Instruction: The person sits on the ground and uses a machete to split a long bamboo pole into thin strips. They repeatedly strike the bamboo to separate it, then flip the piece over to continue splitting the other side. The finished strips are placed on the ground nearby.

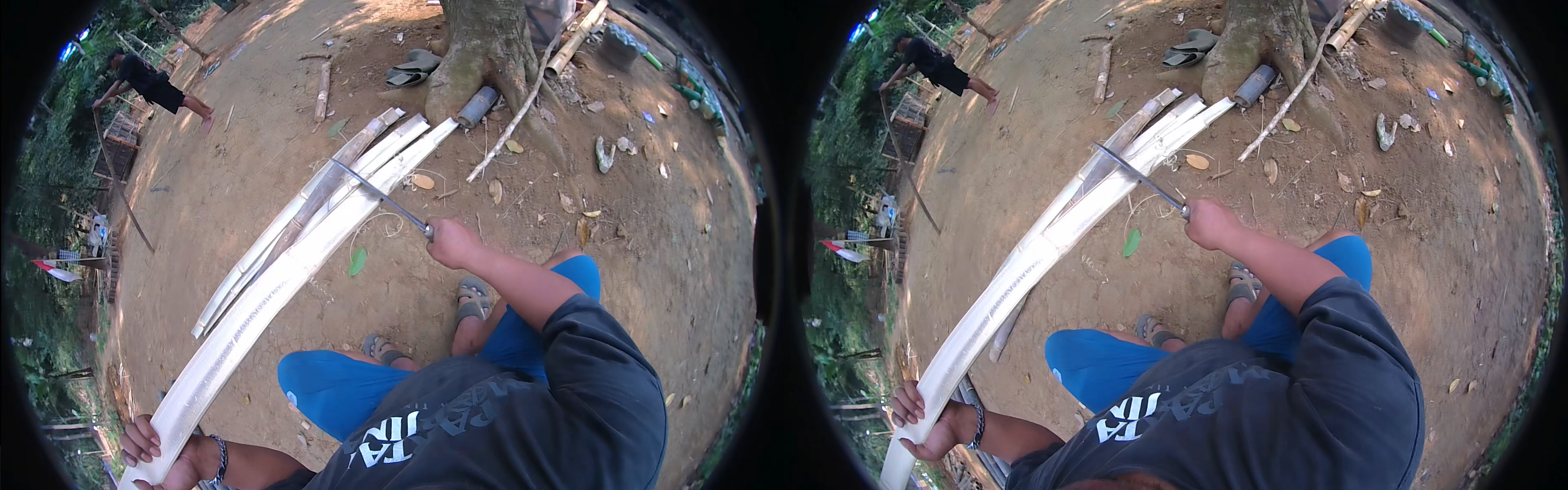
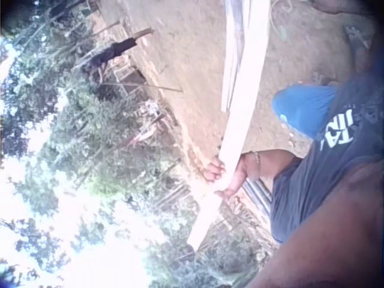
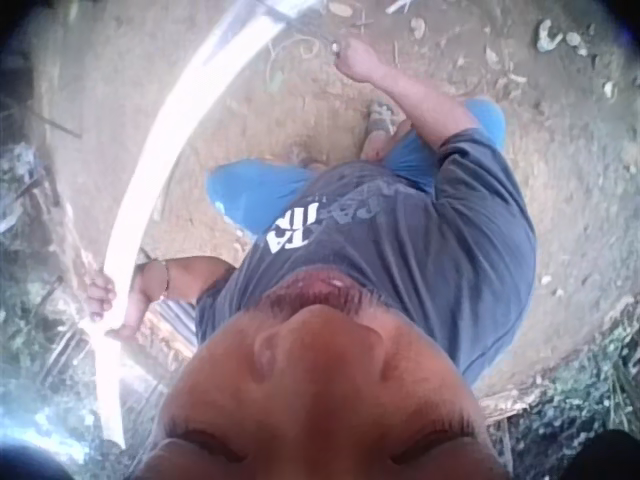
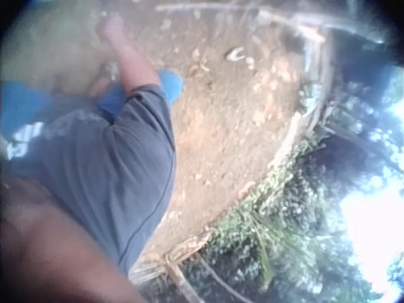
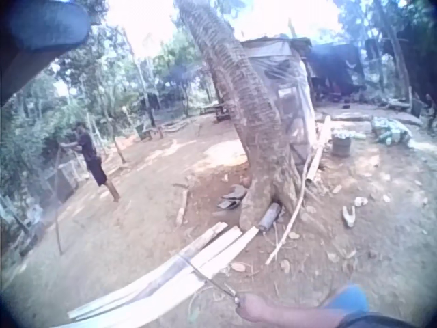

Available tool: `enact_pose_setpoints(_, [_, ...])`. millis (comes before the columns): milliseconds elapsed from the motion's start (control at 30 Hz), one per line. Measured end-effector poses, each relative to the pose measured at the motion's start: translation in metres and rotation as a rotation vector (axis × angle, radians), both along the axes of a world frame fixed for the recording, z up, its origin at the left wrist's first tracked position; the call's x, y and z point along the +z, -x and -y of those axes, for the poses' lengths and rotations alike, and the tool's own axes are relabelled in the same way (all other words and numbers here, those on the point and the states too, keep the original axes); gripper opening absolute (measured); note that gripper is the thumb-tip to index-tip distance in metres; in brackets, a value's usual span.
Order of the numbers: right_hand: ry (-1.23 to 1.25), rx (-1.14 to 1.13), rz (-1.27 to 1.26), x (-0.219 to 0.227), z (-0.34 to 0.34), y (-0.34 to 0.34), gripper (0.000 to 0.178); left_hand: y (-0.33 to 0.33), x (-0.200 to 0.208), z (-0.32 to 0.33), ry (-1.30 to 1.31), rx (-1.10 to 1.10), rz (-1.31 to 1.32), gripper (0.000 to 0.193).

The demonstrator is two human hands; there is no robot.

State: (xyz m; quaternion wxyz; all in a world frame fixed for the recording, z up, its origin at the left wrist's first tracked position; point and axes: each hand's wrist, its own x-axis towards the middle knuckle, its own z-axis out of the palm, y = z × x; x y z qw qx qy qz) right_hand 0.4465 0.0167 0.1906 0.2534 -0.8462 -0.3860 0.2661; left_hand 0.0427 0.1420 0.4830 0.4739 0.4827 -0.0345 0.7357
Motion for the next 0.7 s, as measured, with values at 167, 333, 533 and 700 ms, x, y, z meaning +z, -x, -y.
enact_pose_setpoints(167, [-0.264,0.333,0.008,0.036,-0.013,0.027,0.018,-0.01,0.006,0.004,-0.034,0.064,-0.012,0.032])
enact_pose_setpoints(333, [-0.019,-0.072,-0.073,-0.052,-0.019,-0.069,0.018,-0.021,0.015,-0.015,-0.014,0.018,0.003,0.031])
enact_pose_setpoints(533, [-0.169,0.292,-0.007,0.01,-0.03,-0.024,0.019,-0.011,0.025,-0.024,-0.066,0.039,-0.009,0.031])
enact_pose_setpoints(700, [0.027,-0.041,-0.054,-0.078,-0.036,-0.129,0.019,-0.001,0.039,-0.059,-0.174,-0.366,-0.244,0.037])
